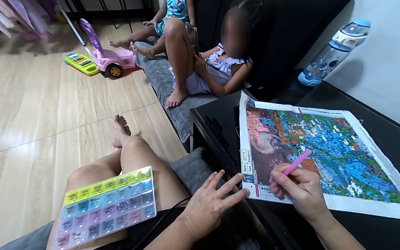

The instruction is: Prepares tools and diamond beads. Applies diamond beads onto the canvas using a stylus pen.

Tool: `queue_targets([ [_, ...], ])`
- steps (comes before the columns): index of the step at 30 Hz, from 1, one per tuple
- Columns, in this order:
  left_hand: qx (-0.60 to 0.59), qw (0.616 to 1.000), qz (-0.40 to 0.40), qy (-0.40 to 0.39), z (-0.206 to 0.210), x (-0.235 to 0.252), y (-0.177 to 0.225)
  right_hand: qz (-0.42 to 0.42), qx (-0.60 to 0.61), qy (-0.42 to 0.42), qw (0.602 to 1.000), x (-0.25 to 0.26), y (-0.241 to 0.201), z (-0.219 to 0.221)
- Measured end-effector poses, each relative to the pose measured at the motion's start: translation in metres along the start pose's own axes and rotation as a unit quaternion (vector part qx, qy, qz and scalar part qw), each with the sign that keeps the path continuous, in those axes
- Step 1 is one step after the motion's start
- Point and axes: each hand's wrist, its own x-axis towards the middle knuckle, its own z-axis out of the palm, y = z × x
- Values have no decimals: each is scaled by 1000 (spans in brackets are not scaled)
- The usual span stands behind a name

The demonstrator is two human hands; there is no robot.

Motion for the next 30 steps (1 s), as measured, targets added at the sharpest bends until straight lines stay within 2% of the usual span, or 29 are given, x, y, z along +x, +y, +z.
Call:
queue_targets([
  [10,-1,1000,-1,1,1,0,1,58,73,33,995,3,-5,2],
  [13,-1,1000,-2,1,0,0,1,39,21,34,998,3,-4,-4],
  [20,5,1000,-3,1,2,0,1,28,-125,-33,991,4,2,-16],
  [24,10,1000,-1,4,2,-1,1,17,-109,-25,994,3,1,-11],
  [30,5,1000,-2,4,0,1,2,43,-20,-20,999,3,-3,-6],
])
